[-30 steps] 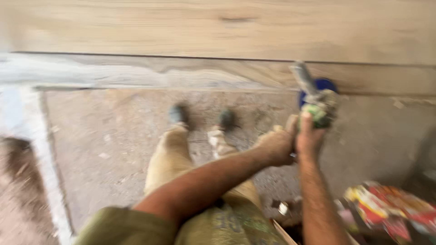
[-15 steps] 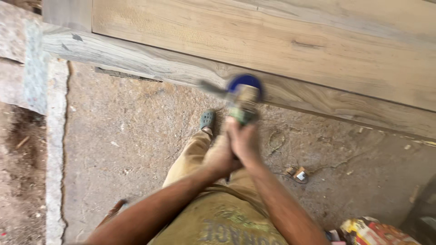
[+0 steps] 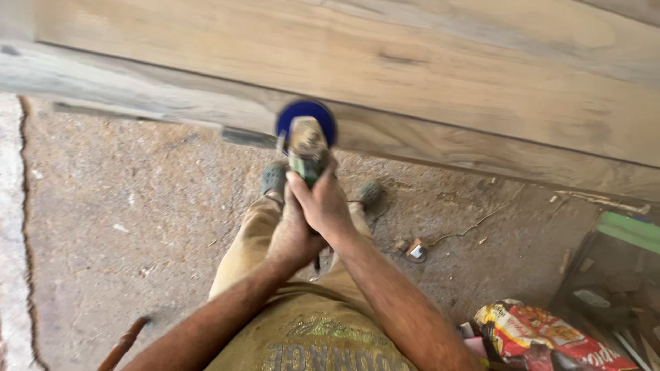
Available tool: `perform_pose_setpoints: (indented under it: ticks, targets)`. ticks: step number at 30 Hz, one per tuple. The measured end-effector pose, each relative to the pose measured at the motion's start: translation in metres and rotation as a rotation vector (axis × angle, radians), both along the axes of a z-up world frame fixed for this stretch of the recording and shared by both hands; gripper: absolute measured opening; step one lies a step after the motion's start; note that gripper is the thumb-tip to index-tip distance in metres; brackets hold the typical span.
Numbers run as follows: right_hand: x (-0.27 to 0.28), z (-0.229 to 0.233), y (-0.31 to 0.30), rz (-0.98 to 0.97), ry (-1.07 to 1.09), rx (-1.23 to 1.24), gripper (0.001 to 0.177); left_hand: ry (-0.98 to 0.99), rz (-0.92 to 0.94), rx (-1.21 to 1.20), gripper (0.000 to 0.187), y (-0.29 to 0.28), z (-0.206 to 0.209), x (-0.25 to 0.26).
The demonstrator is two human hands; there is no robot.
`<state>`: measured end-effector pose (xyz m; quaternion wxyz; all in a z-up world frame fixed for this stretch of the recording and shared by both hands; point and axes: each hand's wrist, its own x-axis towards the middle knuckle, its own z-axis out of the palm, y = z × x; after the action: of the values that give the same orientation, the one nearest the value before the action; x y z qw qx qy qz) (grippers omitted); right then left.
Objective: The person uses an angle grinder with a sanding disc to smooth the surface of a wooden door. They move the tool across the wood in steady strokes, focusing on the edges and flat panels.
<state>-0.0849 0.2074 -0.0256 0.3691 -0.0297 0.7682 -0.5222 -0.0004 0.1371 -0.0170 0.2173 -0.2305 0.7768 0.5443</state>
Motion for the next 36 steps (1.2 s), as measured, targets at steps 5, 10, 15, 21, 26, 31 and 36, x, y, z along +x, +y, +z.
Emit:
perform_pose_setpoints:
  ticks: [5, 10, 15, 21, 26, 31, 36]
  targets:
    - [-0.027, -0.004, 0.099, -0.13, 0.048, 0.128, 0.081, 0.025, -0.129, 0.041, 0.118, 0.087, 0.015, -0.042]
    - [-0.049, -0.013, 0.206, -0.136, 0.143, 0.18, 0.087, -0.286, -0.149, 0.12, 0.13, 0.171, 0.034, -0.075]
    - [-0.067, -0.033, 0.284, -0.247, 0.165, 0.086, 0.081, -0.063, -0.252, 0.057, 0.125, 0.235, 0.034, -0.108]
    - [-0.086, -0.036, 0.348, -0.438, 0.114, 0.057, 0.061, -0.394, -0.41, 0.112, 0.123, 0.285, 0.041, -0.145]
    - [-0.084, -0.02, 0.343, -0.484, 0.049, 0.186, 0.083, -0.071, -0.406, 0.03, 0.136, 0.28, 0.043, -0.14]
    - [-0.076, -0.015, 0.29, -0.369, 0.025, 0.21, 0.085, -0.354, -0.303, 0.123, 0.123, 0.239, 0.045, -0.122]
    - [-0.063, -0.009, 0.23, -0.252, 0.029, 0.101, 0.084, -0.176, -0.254, -0.009, 0.126, 0.193, 0.041, -0.094]
